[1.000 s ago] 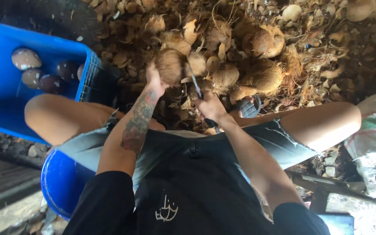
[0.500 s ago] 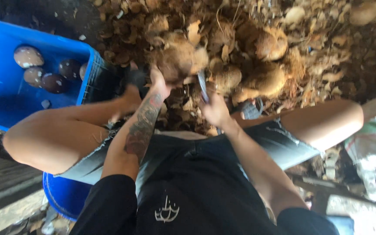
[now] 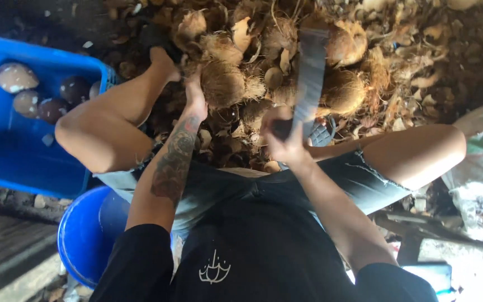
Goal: The person sits cross-legged on the ground and uses a large knife to peel the fibrous husk from coconuts. After peeling, the person cracks the coconut open, pours the water into a blue bucket, and places the opened coconut into a blue crate.
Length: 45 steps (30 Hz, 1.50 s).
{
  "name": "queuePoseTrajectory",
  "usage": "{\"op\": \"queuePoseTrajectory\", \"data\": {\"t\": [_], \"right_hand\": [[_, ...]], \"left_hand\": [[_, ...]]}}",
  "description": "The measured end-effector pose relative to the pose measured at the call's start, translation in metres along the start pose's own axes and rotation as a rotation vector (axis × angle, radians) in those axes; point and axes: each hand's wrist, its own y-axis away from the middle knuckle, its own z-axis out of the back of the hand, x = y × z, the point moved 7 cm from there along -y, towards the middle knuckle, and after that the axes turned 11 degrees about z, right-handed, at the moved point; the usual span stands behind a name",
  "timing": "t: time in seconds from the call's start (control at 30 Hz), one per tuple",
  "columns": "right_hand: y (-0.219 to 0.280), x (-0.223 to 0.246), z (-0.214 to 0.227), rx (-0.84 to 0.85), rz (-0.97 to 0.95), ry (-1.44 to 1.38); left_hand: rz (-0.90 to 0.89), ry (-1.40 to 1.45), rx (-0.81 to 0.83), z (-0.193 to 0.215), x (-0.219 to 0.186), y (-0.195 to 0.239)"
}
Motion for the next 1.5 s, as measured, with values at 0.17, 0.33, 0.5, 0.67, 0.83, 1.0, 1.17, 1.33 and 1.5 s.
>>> {"op": "queuePoseTrajectory", "data": {"t": [0.17, 0.33, 0.5, 0.67, 0.83, 1.0, 1.17, 1.33, 1.5], "right_hand": [[0.032, -0.091, -0.009, 0.026, -0.639, 0.143], [-0.007, -0.024, 0.009, -0.080, -0.567, -0.001], [-0.041, 0.079, 0.036, -0.199, 0.349, 0.037], [0.009, -0.031, 0.028, -0.155, 0.033, 0.247], [0.050, -0.082, 0.006, -0.089, -0.640, 0.201], [0.016, 0.022, 0.018, -0.243, -0.182, 0.022], [0.034, 0.001, 0.035, -0.249, 0.412, -0.007], [0.076, -0.096, -0.002, -0.085, -0.564, 0.194], [0.031, -0.058, 0.010, -0.160, -0.281, 0.127]], "left_hand": [[0.183, 0.431, -0.039, -0.018, 0.040, 0.012], [0.307, 0.390, -0.050, -0.012, 0.053, 0.012], [0.350, 0.437, -0.160, 0.004, 0.082, 0.035], [0.245, 0.612, -0.099, -0.037, 0.071, -0.012], [0.220, 0.402, -0.118, -0.035, 0.070, -0.026], [0.196, 0.321, -0.073, -0.038, 0.069, -0.035], [0.139, 0.439, -0.065, -0.034, 0.069, -0.023], [0.231, 0.653, 0.101, -0.026, 0.087, -0.038], [0.283, 0.375, -0.084, -0.041, 0.059, -0.014]]}}
